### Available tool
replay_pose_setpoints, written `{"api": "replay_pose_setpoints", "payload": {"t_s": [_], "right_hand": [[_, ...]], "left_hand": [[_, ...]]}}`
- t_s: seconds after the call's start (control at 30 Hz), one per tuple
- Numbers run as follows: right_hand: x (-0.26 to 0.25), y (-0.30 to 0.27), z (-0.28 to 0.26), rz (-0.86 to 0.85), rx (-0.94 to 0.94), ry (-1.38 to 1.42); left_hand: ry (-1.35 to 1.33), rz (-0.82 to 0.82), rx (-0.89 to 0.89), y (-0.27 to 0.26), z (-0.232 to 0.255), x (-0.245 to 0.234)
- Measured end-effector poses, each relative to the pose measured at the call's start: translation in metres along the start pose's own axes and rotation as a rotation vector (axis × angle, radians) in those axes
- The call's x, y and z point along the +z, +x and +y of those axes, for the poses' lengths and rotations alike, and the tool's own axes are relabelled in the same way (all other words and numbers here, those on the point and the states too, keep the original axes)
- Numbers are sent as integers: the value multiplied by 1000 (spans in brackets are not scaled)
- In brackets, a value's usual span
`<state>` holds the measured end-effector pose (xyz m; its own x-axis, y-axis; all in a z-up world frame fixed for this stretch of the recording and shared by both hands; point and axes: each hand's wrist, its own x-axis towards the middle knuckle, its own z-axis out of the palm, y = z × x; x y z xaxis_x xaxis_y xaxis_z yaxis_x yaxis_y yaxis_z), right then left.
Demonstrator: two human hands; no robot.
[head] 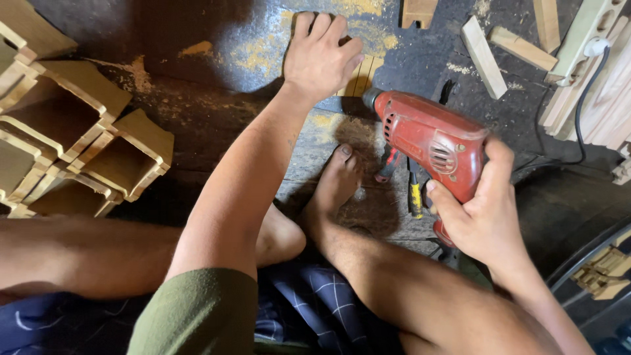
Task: The person uses a power drill to create holes in small wooden pieces. They handle multiple wooden components, positioning them by hand on a workspace before using the drill.
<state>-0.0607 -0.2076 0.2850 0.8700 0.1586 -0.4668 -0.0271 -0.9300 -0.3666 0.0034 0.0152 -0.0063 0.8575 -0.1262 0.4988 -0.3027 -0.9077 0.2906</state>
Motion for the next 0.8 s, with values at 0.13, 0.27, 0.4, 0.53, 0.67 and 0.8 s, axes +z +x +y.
{"api": "replay_pose_setpoints", "payload": {"t_s": [0.13,0.27,0.4,0.53,0.67,0.8], "right_hand": [[-5,-3,-1,11,-9,-28],[-14,-7,-16,5,31,98],[-16,-18,-18,25,17,221],[-5,-15,-9,7,-94,347],[4,-13,-1,32,-175,180],[10,-11,1,35,-237,176]], "left_hand": [[-7,-78,3,0,4,1],[-34,-1,-24,1,-2,2],[-338,-115,-50,-2,-7,-15],[-419,-437,90,-11,-26,-55],[-280,-378,179,-29,-31,-36],[-254,-333,149,-37,-31,-28]]}}
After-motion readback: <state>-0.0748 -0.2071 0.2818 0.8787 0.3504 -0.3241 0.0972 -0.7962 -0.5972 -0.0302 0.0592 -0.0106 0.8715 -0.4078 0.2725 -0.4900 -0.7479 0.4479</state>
